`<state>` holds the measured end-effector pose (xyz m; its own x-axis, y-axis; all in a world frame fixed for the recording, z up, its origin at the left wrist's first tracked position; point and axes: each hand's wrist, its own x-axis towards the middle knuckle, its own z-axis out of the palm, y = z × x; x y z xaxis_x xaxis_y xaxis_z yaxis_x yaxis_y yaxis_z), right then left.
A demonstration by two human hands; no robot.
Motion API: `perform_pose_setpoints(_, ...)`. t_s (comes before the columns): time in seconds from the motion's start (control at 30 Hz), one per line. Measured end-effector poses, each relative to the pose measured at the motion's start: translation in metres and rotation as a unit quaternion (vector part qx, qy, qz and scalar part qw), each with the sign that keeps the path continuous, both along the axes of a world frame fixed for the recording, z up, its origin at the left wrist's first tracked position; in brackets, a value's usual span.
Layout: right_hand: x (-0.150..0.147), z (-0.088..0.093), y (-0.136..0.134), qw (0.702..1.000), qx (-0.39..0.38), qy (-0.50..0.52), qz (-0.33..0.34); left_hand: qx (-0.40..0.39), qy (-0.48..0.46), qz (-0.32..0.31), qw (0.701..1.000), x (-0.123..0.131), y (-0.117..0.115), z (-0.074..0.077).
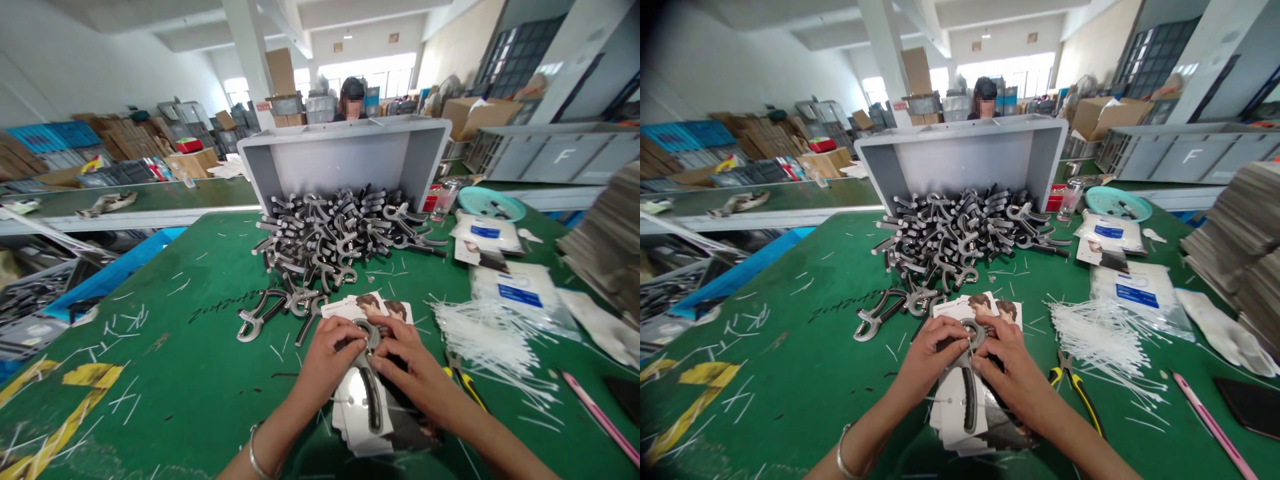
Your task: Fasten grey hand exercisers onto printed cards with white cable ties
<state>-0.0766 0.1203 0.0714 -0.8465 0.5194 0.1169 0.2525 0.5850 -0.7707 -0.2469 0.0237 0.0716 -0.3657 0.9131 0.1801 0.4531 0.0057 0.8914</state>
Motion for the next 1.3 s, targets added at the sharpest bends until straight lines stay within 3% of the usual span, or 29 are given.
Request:
perform_pose_setpoints(0.6,-0.001,-0.001,0.001,1.000,0.001,0.004,0.029,0.008,0.006,0.006,1.000,0.001,-0.004,-0.003)
perform_pose_setpoints(0.83,-0.006,-0.004,0.000,0.999,-0.023,0.031,-0.024,0.015,-0.037,-0.078,0.996,-0.007,-0.004,-0.002)
perform_pose_setpoints(0.9,-0.009,-0.005,0.000,0.999,-0.014,0.036,-0.029,-0.005,-0.051,-0.066,0.997,-0.012,-0.003,0.005)
perform_pose_setpoints(1.0,-0.012,-0.009,0.000,0.997,0.000,0.058,-0.047,-0.005,0.026,-0.022,0.999,-0.009,-0.003,0.018)
perform_pose_setpoints(1.1,-0.013,-0.014,-0.003,0.993,-0.006,0.081,-0.081,0.040,0.192,-0.037,0.980,0.012,-0.012,0.021)
perform_pose_setpoints(1.2,-0.014,-0.017,-0.005,0.992,-0.018,0.093,-0.083,0.063,0.323,-0.088,0.940,0.043,-0.027,0.007)
perform_pose_setpoints(1.3,-0.017,-0.017,-0.005,0.994,-0.012,0.091,-0.057,0.046,0.373,-0.111,0.920,0.064,-0.037,-0.008)
